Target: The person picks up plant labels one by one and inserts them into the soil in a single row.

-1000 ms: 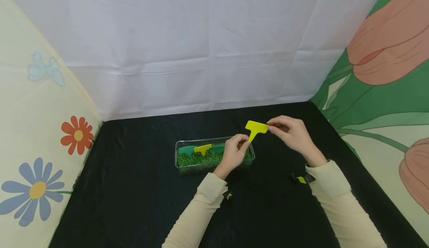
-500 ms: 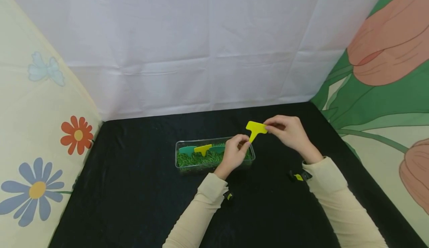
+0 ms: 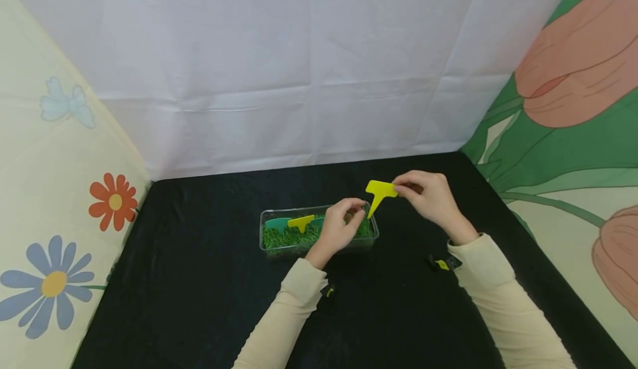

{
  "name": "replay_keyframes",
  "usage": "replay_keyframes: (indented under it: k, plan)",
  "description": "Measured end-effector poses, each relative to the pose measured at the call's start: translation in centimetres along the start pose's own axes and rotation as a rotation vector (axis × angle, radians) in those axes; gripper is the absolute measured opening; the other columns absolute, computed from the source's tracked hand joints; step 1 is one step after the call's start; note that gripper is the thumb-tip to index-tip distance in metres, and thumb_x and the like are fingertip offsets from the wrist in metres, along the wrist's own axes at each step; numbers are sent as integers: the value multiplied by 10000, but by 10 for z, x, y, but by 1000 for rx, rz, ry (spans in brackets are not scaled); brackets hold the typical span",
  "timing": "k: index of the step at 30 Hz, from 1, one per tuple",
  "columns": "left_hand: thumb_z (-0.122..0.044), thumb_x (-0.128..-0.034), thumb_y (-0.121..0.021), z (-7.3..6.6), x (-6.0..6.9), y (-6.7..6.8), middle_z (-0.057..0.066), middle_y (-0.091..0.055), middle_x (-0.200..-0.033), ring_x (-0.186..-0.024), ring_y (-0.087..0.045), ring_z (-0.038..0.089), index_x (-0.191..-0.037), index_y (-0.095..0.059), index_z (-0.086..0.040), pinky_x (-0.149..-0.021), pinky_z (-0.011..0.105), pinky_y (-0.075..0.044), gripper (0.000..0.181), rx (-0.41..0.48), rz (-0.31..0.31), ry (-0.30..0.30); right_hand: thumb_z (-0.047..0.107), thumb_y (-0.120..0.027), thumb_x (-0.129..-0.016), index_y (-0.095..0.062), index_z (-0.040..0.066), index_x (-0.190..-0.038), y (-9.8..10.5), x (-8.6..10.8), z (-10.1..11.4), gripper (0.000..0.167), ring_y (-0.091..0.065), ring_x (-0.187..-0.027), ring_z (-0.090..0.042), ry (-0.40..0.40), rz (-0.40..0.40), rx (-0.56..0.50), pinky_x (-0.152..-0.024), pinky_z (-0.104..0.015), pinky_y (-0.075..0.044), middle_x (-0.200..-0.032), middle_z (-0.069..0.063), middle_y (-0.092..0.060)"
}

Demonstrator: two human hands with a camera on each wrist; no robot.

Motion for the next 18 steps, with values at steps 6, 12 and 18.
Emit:
replay_keyframes:
  k: [6,12,18]
  plan:
    - [-55,-908,-535,-6,6,28,80,-603,-884,-765,-574,165,-1046,-611,-5,-632,195,-472,166,-85,28,-52,-45,-696,-748,-702,27,-839,-3,0,-1,116,-601,-596,-143,7,-1,-3,-546,-156,-465,-778,-63,-666]
    - [-42,-902,-542,-10,12,52,79,-597,-893,-778,-580,166,-1048,-604,-12,-641,243,-490,161,-163,51,-99,-51,-699,-743,-700,24,-834,-6,0,-1,118,-596,-589,-141,17,-7,-2,-545,-131,-451,-772,-62,-664]
    - [-14,-882,-561,-12,18,73,95,-605,-893,-773,-587,171,-1026,-611,-10,-647,322,-502,152,-223,29,-151,-52,-702,-740,-698,28,-832,-10,0,-1,123,-586,-579,-143,40,-29,1,-543,-138,-449,-766,-59,-658]
Point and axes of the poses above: each hand's wrist, its own x-axis away from the middle knuckle, its own y-axis out of the back of the hand, z = x × y, the point moved 2 cm from there along -x, towards the middle knuckle
